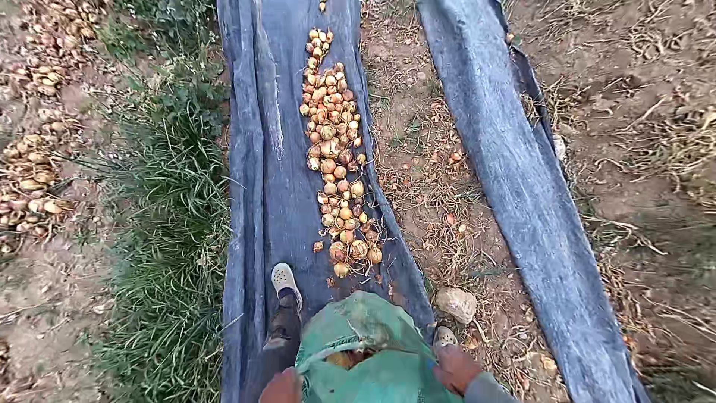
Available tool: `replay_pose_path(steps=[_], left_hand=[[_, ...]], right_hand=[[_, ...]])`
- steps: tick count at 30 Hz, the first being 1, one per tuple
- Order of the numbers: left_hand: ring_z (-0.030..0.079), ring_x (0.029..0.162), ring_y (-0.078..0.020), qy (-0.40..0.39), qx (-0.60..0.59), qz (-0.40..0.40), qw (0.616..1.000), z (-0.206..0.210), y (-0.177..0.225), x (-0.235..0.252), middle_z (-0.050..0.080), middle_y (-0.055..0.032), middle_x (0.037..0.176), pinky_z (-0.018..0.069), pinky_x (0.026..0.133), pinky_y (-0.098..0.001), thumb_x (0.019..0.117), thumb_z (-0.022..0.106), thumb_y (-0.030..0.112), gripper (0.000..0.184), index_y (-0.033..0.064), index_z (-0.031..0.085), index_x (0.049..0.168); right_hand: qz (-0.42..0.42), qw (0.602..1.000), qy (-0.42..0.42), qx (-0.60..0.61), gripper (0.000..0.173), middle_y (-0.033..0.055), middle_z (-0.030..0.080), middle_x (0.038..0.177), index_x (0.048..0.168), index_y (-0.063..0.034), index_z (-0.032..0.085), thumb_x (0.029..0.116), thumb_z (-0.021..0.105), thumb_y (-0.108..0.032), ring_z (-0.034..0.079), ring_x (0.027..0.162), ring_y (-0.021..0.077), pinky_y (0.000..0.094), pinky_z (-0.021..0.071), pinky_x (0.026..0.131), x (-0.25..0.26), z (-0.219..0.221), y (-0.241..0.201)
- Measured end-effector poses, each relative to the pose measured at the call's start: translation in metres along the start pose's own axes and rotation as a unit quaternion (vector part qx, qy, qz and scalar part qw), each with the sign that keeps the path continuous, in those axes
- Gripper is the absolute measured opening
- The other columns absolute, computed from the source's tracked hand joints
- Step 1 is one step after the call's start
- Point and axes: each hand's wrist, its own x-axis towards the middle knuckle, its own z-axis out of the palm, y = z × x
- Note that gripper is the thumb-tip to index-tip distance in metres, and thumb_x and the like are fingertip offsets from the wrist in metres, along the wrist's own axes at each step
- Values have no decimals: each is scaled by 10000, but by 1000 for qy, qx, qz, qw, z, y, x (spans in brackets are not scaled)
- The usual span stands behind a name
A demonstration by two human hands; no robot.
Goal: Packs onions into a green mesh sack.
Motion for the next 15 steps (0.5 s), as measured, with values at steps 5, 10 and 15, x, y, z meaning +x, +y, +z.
replay_pose_path(steps=[5, 10, 15], left_hand=[[563, 1311, -463, -32, 102, 31, 994, -164, 31, 148, 582, -276, 1409, 459, 1055, -665, 1042, 521, 223, 421, -7, 575, 1390], [551, 1312, -473, 12, 132, 10, 991, -218, 34, 264, 571, -284, 1414, 467, 1045, -648, 981, 629, 99, 367, -46, 626, 1318], [652, 1129, -487, 61, 173, 85, 979, -201, 54, 308, 611, -281, 1323, 537, 912, -648, 988, 623, 170, 476, -10, 512, 1415]], right_hand=[[103, 995, 0, -12, 409, 251, 609, 1400, 1370, -85, 646, 990, 600, -231, 593, 1275, 467, 679, 486, 1003, 91, -55, -103], [176, 982, 1, -73, 382, 303, 580, 1399, 1361, 33, 596, 1011, 567, -116, 565, 1298, 490, 664, 472, 1027, 152, -126, -147], [104, 990, 48, -78, 379, 272, 666, 1244, 1297, -19, 647, 977, 653, -223, 651, 1148, 475, 671, 523, 926, 219, -174, -120]])
